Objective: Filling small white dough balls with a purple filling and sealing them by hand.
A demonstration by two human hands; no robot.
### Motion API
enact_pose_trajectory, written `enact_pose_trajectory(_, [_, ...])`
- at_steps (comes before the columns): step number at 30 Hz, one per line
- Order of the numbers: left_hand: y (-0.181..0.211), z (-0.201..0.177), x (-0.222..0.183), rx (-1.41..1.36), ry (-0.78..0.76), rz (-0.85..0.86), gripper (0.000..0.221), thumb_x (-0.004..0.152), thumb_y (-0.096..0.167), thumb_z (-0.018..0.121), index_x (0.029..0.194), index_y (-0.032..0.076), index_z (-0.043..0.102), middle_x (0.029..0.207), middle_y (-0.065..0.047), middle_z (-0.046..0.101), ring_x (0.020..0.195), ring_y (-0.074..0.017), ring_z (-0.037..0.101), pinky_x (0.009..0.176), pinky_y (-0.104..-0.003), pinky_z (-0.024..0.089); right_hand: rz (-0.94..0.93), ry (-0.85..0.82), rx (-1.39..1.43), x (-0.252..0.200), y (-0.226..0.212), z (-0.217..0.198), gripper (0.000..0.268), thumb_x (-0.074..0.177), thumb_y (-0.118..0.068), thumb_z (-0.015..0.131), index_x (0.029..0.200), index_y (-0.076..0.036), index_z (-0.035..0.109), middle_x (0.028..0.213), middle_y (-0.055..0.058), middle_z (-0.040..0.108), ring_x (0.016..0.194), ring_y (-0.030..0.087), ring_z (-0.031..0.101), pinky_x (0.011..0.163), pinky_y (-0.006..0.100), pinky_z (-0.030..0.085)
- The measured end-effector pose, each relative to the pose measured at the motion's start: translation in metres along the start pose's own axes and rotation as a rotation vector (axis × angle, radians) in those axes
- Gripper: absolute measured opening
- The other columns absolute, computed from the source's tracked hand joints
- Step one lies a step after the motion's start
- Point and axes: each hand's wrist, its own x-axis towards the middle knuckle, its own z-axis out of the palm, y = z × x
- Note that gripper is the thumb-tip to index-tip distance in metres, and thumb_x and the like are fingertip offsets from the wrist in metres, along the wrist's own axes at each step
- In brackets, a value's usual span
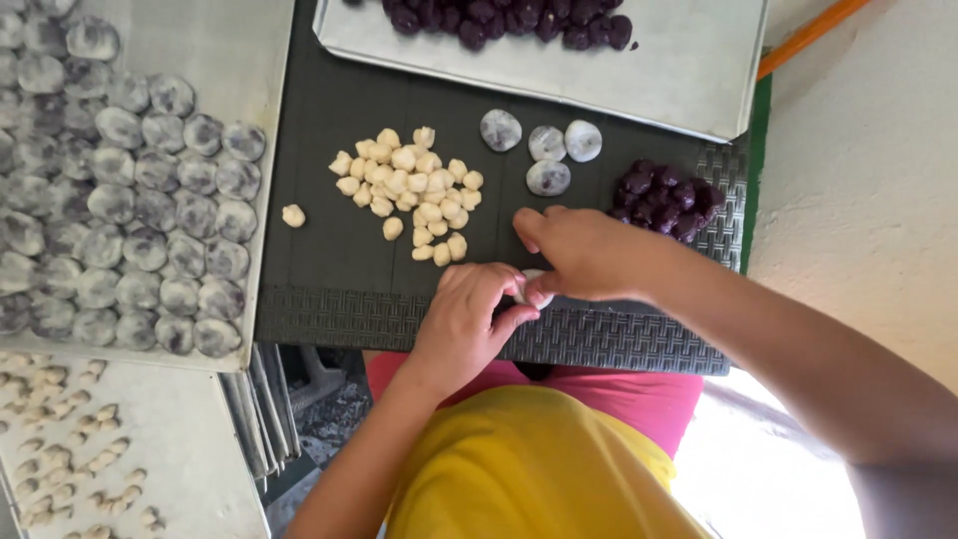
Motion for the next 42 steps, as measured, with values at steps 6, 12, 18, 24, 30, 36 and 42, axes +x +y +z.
enact_pose_trajectory(6, [-0.001,0.004,-0.003,-0.043,0.056,-0.006,0.035,0.089,0.027,0.085,0.101,0.008,0.059,0.107,-0.01,0.068,0.099,-0.0348,0.067,0.084,-0.045,0.052,-0.032,0.083,-0.05,-0.003,0.003,0.019,0.059,0.093,-0.039,0.078,0.135,-0.008,0.051,0.114,0.02,0.06,0.098,0.05,0.074,0.081,0.059,0.064])
enact_pose_trajectory(12, [-0.028,-0.065,0.002,0.311,0.303,-0.172,0.012,0.095,0.017,0.08,0.094,0.017,0.068,0.097,-0.004,0.069,0.093,-0.0315,0.067,0.084,-0.045,0.05,-0.095,0.249,-0.047,-0.003,0.015,0.044,0.049,0.095,-0.043,0.072,0.129,-0.011,0.057,0.105,0.017,0.06,0.095,0.048,0.074,0.08,0.057,0.063])
enact_pose_trajectory(18, [-0.052,-0.099,0.001,0.528,0.193,-0.168,0.014,0.096,0.023,0.084,0.107,0.016,0.078,0.098,-0.001,0.075,0.091,-0.0288,0.07,0.082,-0.043,0.049,-0.397,0.581,-0.015,-0.012,0.022,0.072,0.03,0.091,-0.038,0.073,0.106,-0.014,0.064,0.1,0.011,0.06,0.096,0.04,0.067,0.081,0.046,0.059])
enact_pose_trajectory(24, [-0.045,-0.096,0.01,0.507,0.184,-0.152,0.025,0.087,0.015,0.088,0.11,0.015,0.079,0.088,-0.003,0.076,0.082,-0.0269,0.072,0.076,-0.042,0.054,-0.413,0.814,-0.147,-0.004,0.023,0.041,0.034,0.085,-0.022,0.075,0.115,-0.012,0.062,0.096,0.009,0.06,0.093,0.035,0.067,0.079,0.044,0.056])
enact_pose_trajectory(30, [0.024,-0.051,0.013,-0.012,0.3,-0.342,0.02,0.089,0.007,0.083,0.107,0.014,0.081,0.096,-0.008,0.078,0.089,-0.0295,0.076,0.082,-0.04,0.059,-0.407,0.915,0.313,-0.014,0.005,0.038,0.019,0.091,-0.026,0.08,0.106,-0.014,0.078,0.097,0.01,0.073,0.088,0.032,0.07,0.08,0.043,0.057])
enact_pose_trajectory(36, [0.036,0.011,0.002,-0.108,0.198,-0.223,0.042,0.091,0.002,0.074,0.133,0.007,0.071,0.118,-0.013,0.077,0.108,-0.0316,0.076,0.099,-0.043,0.059,-0.266,1.161,0.409,-0.017,0.01,0.107,0.014,0.086,-0.02,0.086,0.099,-0.02,0.083,0.087,-0.003,0.078,0.077,0.02,0.074,0.073,0.033,0.06])
enact_pose_trajectory(42, [0.033,0.01,-0.012,0.388,-0.254,0.009,0.071,0.105,0.048,0.055,0.157,0.0,0.048,0.16,-0.023,0.05,0.153,-0.0425,0.038,0.127,-0.056,0.025,-0.146,1.153,-0.178,-0.047,0.017,0.136,0.041,0.097,-0.049,0.067,0.13,-0.026,0.074,0.149,0.002,0.062,0.142,0.043,0.048,0.108,0.06,0.037])
